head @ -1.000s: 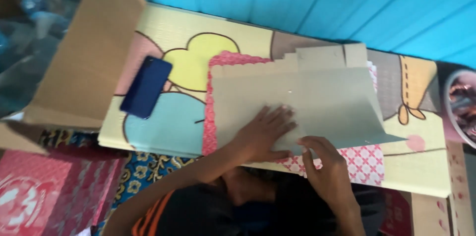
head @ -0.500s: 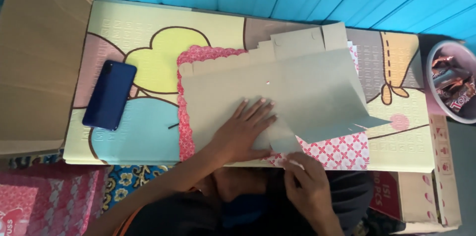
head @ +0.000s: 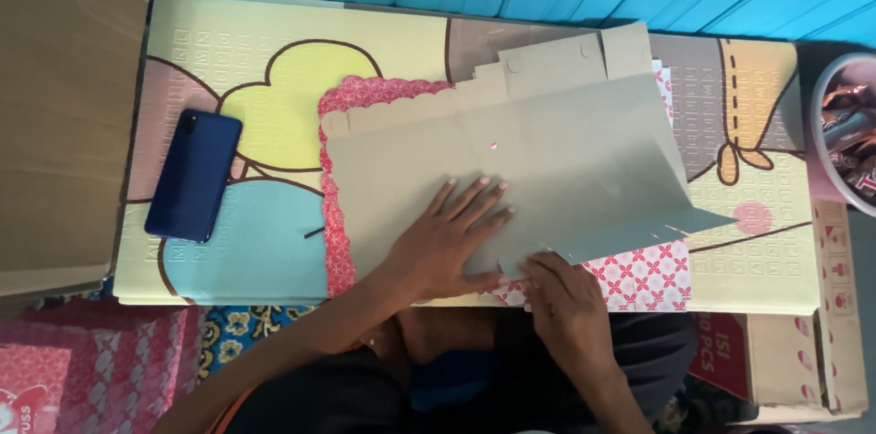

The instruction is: Folding a cardboard box and inserting a decorative paper liner.

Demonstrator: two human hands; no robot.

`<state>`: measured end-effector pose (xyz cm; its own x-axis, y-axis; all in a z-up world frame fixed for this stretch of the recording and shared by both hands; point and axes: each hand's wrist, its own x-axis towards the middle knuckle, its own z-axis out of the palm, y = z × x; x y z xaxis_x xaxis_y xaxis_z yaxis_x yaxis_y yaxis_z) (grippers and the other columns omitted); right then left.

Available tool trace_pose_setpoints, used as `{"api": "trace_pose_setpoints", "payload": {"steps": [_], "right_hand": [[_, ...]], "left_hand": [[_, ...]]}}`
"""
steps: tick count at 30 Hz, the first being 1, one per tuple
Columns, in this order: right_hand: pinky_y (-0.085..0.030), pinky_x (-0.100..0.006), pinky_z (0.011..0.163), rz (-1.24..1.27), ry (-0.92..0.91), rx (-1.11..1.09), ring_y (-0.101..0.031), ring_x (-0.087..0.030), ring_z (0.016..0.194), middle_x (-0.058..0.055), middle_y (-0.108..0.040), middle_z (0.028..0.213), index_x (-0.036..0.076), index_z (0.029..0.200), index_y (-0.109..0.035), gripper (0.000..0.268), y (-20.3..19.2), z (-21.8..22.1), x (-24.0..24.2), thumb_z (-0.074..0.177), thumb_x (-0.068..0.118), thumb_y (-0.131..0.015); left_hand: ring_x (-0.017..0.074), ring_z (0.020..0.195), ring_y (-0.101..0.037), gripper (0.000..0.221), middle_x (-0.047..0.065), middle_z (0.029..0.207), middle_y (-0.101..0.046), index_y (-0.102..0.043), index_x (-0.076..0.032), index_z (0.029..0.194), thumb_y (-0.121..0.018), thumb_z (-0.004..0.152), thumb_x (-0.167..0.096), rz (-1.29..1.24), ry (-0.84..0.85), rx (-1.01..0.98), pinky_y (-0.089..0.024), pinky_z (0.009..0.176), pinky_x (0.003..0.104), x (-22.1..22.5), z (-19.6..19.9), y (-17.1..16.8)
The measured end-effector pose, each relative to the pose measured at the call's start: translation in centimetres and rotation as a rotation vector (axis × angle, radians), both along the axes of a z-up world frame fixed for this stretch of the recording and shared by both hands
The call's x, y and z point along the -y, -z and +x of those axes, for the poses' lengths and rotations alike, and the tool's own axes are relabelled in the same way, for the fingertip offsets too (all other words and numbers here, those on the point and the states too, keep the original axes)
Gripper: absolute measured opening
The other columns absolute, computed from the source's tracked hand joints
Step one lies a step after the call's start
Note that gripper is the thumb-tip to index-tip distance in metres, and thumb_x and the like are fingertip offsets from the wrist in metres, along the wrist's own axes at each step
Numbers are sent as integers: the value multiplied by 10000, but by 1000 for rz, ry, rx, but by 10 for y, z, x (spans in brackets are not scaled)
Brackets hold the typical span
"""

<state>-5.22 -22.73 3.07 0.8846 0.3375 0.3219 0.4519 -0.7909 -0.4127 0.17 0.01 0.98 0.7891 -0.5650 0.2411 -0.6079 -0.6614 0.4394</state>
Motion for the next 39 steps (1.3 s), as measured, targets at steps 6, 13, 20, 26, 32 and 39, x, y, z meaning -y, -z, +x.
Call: {"api": "trace_pose_setpoints", "payload": {"steps": [6, 13, 20, 26, 32, 39], "right_hand": [[-500, -378, 902, -77, -12, -24, -683, -236, 998, -12, -718, 1166, 97, 1105, -739, 323, -10, 6, -4, 792, 25, -712], [-452, -406, 916, -173, 13, 38, -662, -187, 892, 58, -706, 1106, 163, 1087, -742, 294, -10, 7, -11, 803, 89, -732], [-439, -433, 965, -121, 4, 11, -646, -217, 1055, 7, -671, 1122, 127, 1165, -712, 349, 0, 4, -15, 821, 65, -698], [-443, -384, 882, -82, -13, 6, -653, -204, 989, 21, -677, 1084, 172, 1108, -733, 331, -4, 4, -19, 805, 45, -699], [-476, -359, 862, -51, -61, 7, -654, -201, 979, 15, -674, 1047, 143, 1085, -745, 315, -11, 8, -20, 799, 32, -677], [-528, -373, 898, 60, 5, 27, -677, -253, 1001, -32, -694, 1074, 92, 1012, -762, 230, -2, 3, -12, 786, 55, -751]], "left_hand": [[351, 1571, -222, 847, 165, 1675, -303, -479, -66, 1508, -599, 877, -618, 2, -1, 7, -126, 1269, 579, 1, 0, -1], [338, 1573, -225, 874, 151, 1679, -298, -474, -89, 1523, -647, 842, -609, 22, -8, 21, -135, 1272, 565, 0, 0, -2], [332, 1579, -211, 884, 148, 1689, -279, -457, -89, 1536, -643, 851, -617, 35, -12, 17, -122, 1277, 566, 1, -1, 0], [325, 1581, -198, 890, 139, 1691, -272, -466, -81, 1528, -643, 847, -626, 46, -14, 18, -119, 1277, 560, 1, -1, -2], [325, 1575, -227, 868, 141, 1684, -295, -472, -86, 1526, -652, 851, -601, 13, -20, 28, -126, 1278, 557, 1, -2, -4], [338, 1570, -226, 860, 157, 1678, -297, -473, -75, 1516, -638, 857, -602, 19, -5, 17, -141, 1265, 563, 0, -1, -7]]}}
